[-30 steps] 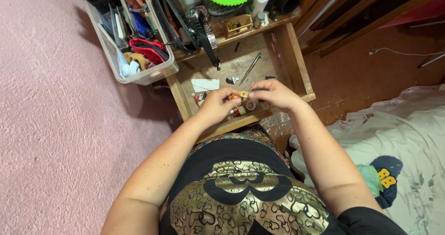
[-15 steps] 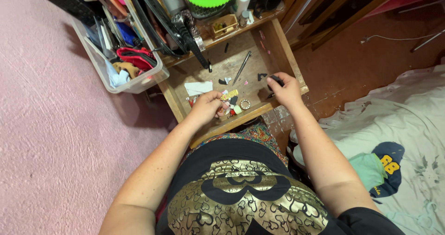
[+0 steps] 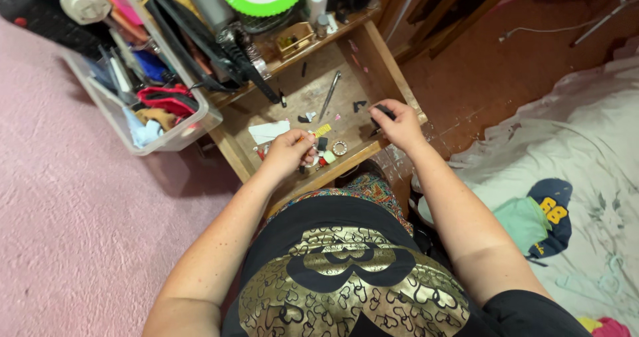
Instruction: The person cleans a cluttered wooden drawer by wiping its interior with a dark cloth. They repeatedly pick up small items such as a tube, a brush, a pen, and other miscellaneous objects, wipe them, and place them into a plastic bin on the drawer's left side. The drawer is gradually cleared of debris and small items.
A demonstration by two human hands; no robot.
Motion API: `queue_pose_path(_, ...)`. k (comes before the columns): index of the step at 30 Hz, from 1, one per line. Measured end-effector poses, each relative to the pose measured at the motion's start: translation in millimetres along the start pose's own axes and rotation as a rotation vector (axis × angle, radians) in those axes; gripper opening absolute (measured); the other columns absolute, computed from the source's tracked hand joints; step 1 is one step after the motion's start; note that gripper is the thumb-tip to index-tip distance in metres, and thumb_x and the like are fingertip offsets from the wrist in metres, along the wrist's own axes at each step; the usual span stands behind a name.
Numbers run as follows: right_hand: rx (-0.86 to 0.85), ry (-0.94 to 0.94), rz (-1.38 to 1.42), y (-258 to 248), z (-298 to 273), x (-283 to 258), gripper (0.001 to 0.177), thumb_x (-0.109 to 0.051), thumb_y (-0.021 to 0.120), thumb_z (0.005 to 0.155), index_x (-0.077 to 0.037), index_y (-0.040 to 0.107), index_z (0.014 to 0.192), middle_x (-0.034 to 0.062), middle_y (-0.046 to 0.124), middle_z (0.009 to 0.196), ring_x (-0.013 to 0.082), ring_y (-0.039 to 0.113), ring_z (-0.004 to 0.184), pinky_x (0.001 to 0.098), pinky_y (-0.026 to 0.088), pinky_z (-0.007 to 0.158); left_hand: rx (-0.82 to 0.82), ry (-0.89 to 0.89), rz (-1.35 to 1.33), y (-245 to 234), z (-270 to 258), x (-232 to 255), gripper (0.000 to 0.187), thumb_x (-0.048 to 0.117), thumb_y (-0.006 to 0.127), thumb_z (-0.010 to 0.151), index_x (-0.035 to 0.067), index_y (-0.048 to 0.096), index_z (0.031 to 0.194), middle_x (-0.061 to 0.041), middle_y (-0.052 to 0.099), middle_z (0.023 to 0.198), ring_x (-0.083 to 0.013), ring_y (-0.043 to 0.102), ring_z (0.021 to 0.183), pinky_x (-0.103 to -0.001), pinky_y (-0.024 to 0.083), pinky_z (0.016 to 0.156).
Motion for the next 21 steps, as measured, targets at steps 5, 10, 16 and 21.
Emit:
queue_pose_path(5, -0.012, -0.130, -0.017, 1, 1, 5, 0.017, -0.021, 0.075, 0.096, -0.006, 0.074, 0.102, -0.0037, 0.070, 0.085, 0.0051, 0.061, 0.078, 0.0238, 0.052, 0.071, -0.010, -0.030, -0.008, 10, 5, -2, 0.021, 0.024, 0.062, 0.103, 0.003, 0.064, 0.101, -0.003, 0.066, 0.079, -0.0104, 0.061, 0.065, -0.025, 0.051, 0.057)
queue_pose_path(10, 0.003, -0.162, -0.068, -1, 3, 4, 0.017, -0.021, 0.076, 0.094, -0.005, 0.074, 0.100, -0.0023, 0.070, 0.084, 0.0056, 0.062, 0.078, 0.0246, 0.053, 0.072, -0.007, -0.022, 0.086, 24, 13, -2, 0.022, 0.027, 0.062, 0.102, 0.005, 0.066, 0.104, -0.003, 0.070, 0.083, -0.0098, 0.065, 0.068, -0.025, 0.054, 0.061)
queue_pose_path(16, 0.006, -0.181, -0.074, -2, 1, 1, 0.017, -0.021, 0.076, 0.094, -0.005, 0.074, 0.101, -0.0018, 0.071, 0.085, 0.0063, 0.062, 0.078, 0.0249, 0.053, 0.072, -0.030, -0.003, 0.053, 29, 13, -5, 0.024, 0.028, 0.062, 0.102, 0.005, 0.067, 0.104, -0.003, 0.070, 0.085, -0.0106, 0.065, 0.068, -0.027, 0.055, 0.062)
queue_pose_path(21, -0.006, -0.198, -0.042, -2, 1, 2, 0.017, -0.020, 0.076, 0.094, -0.004, 0.074, 0.101, -0.0012, 0.071, 0.086, 0.0066, 0.062, 0.080, 0.0249, 0.053, 0.074, 0.022, -0.043, 0.072, 22, 2, 1, 0.023, 0.028, 0.062, 0.101, 0.005, 0.066, 0.102, -0.002, 0.070, 0.086, -0.0095, 0.065, 0.069, -0.025, 0.055, 0.062)
Point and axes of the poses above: each hand's wrist, its own z-axis towards the middle knuckle, its own y-axis out of the palm, x = y × z, the point moved 2 cm from there along z, towards the middle knuckle
